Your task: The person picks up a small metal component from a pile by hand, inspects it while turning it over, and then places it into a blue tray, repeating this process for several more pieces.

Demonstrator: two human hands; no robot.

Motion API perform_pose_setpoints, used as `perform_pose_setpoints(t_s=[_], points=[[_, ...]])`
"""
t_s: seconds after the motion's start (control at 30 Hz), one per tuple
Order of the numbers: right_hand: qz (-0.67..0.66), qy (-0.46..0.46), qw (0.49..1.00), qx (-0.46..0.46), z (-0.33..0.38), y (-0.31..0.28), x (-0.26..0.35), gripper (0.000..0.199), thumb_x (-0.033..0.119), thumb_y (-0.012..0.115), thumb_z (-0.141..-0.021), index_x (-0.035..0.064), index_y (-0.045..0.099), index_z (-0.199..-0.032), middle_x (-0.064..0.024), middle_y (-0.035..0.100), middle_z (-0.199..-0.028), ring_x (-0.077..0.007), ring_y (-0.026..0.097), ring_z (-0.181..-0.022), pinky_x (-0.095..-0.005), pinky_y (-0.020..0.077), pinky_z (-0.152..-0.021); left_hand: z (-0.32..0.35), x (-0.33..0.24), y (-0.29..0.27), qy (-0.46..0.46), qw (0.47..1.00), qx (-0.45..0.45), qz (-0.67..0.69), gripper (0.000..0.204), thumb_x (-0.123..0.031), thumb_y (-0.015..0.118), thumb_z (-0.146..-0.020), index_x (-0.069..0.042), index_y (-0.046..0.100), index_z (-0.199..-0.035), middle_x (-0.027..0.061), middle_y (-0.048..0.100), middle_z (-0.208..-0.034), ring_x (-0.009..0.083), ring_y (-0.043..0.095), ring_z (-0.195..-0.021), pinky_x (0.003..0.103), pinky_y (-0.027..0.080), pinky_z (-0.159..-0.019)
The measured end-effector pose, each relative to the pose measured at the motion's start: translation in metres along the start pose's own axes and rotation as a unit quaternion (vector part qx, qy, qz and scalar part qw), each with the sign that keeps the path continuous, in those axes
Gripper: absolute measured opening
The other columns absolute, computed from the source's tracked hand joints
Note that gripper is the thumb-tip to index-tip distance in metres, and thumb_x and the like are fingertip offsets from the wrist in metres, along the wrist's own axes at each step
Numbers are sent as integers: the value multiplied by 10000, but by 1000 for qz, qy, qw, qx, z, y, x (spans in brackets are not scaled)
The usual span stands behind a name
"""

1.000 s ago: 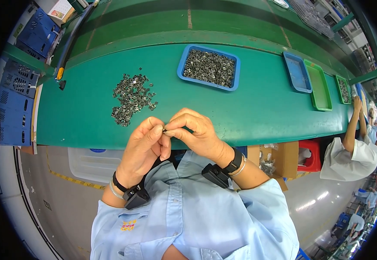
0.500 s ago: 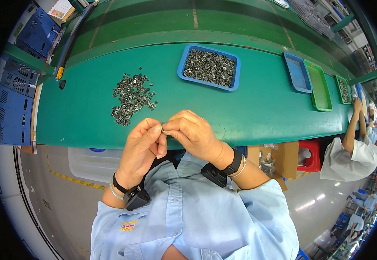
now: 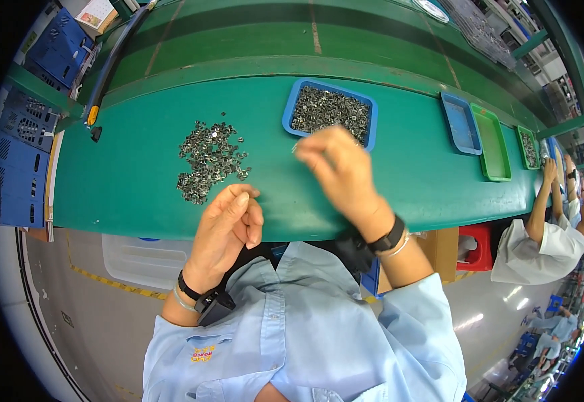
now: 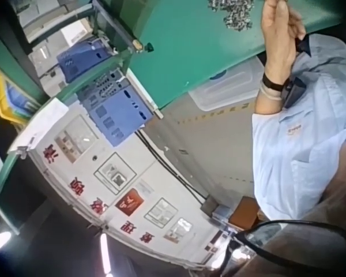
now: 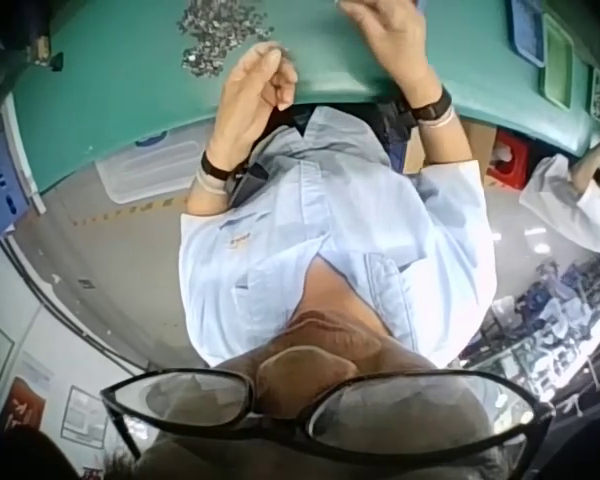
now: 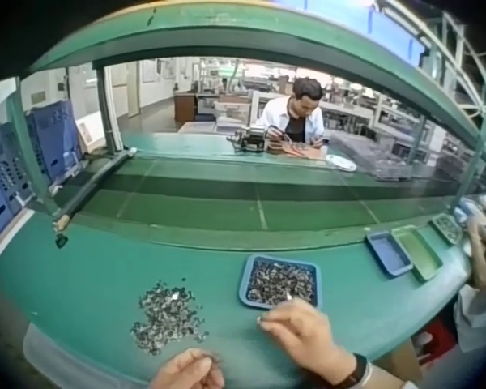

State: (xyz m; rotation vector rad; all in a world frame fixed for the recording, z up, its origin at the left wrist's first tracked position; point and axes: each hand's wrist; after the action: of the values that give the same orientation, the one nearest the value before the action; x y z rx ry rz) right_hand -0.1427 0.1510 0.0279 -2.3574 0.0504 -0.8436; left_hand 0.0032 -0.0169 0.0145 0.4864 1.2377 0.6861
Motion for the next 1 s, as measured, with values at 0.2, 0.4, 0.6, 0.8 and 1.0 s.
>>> perform_pose_setpoints(t_s=[0.2,0.4,0.6,0.8,1.0], points=[[102,0,995,14,-28,15,-19,131,67,640,-791,42,627,-920,-93,598,-876,-290,601,-778,-352,491,-707,2,0,-21,4,1000,-22,19,139,-155,507,-947,-49,520,-1036,47,571,-739,110,508,-546,235,391,-470],[115,7,971,208,-35,66,5,112,121,637,-805,51,611,-889,-102,559,-864,-296,587,-782,-360,489,-679,3,-2,-25,-6,998,-38,42,133,-141,495,-947,-39,521,-1028,50,553,-715,116,491,-522,244,387,-458],[62,27,974,217,-33,71,2,110,108,655,-793,56,608,-878,-97,552,-854,-279,585,-780,-355,484,-668,3,-3,-26,-9,998,-31,45,143,-152,489,-953,-39,516,-1036,52,555,-728,115,496,-535,240,382,-463],[-65,11,979,193,-20,42,27,144,81,687,-763,56,604,-877,-79,555,-846,-256,572,-796,-338,480,-676,-6,-8,-17,12,999,-32,13,192,-201,524,-948,-41,522,-1053,35,576,-759,92,515,-566,211,393,-473],[-103,18,977,185,-4,27,34,159,82,696,-756,59,608,-886,-69,568,-868,-250,564,-808,-336,479,-685,-10,-1,-1,24,999,-27,-29,204,-210,547,-938,-31,544,-1037,45,594,-777,91,517,-562,205,389,-464]])
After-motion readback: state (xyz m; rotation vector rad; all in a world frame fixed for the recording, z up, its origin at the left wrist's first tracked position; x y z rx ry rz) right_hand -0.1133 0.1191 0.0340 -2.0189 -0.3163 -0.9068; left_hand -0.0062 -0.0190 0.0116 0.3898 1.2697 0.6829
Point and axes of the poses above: each hand's wrist, its own z-axis away from the middle knuckle, its own y-axis out of the palm, x = y × z
